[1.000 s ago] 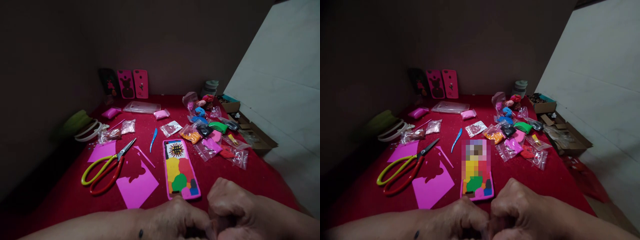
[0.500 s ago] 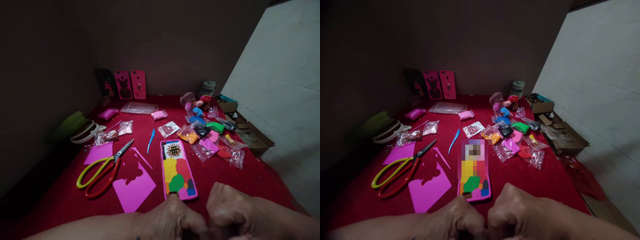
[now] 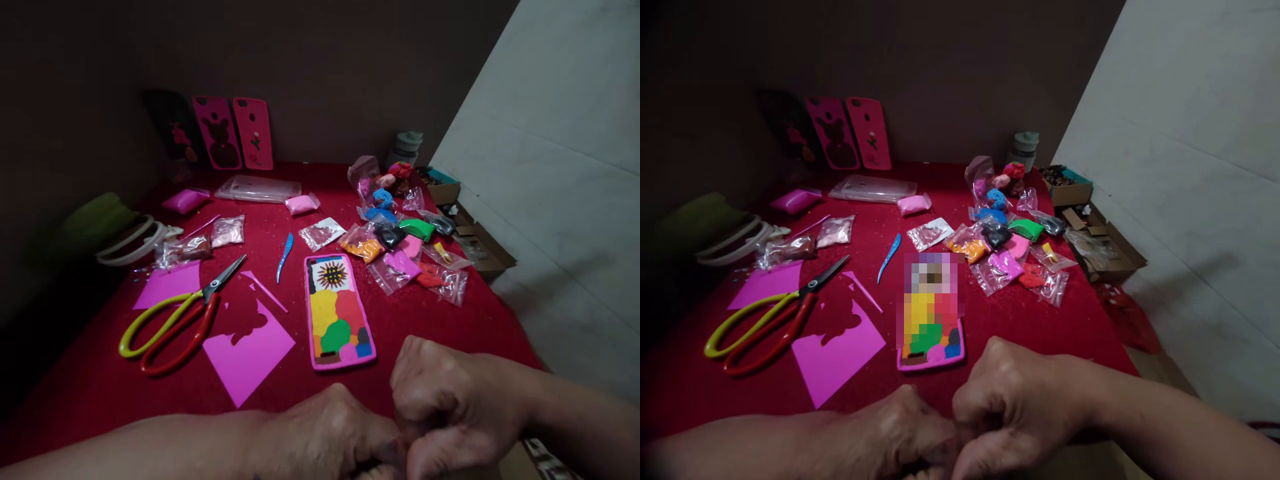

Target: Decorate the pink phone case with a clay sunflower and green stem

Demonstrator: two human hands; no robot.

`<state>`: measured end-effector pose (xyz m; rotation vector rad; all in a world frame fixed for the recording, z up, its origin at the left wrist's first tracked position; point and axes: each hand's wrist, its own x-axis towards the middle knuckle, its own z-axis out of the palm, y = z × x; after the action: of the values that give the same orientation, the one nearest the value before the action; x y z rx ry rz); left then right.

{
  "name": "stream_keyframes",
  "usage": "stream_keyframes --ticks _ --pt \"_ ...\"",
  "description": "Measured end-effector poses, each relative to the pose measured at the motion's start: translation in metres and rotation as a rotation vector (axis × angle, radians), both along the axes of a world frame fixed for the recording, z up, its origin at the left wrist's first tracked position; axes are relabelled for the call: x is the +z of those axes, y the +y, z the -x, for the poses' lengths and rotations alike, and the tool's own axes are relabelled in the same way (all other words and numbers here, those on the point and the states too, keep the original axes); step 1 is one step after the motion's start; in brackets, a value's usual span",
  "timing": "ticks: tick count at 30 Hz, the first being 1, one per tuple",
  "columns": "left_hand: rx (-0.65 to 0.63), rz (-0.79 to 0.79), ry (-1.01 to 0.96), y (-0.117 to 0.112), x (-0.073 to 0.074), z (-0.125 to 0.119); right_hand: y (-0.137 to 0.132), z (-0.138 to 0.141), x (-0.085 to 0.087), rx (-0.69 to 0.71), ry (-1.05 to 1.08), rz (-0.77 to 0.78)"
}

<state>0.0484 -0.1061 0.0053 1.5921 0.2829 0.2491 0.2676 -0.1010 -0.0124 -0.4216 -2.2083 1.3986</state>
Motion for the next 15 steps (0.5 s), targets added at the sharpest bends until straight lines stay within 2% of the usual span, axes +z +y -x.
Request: stream_keyframes --ticks 3,8,12,15 --pt "0.022 -0.023 0.017 0.0006 0.0031 0.0023 0.0008 0.0005 0.0009 -0.006 0.057 0.083" --pt "0.041 -0.012 -0.055 0.0031 0.0013 0.0001 0.0034 -0.0009 0.0035 0.051 -0.035 0.217" --pt "-0.002 -0.013 -0.022 0.0020 0.0002 -0.0032 0.0039 -0.0007 0.0032 0.021 -0.067 0.188" --pt "0.008 -0.009 0.044 0.0011 0.0027 -0.0022 0.0044 0.0013 0.0010 -0.006 -0.013 0.133"
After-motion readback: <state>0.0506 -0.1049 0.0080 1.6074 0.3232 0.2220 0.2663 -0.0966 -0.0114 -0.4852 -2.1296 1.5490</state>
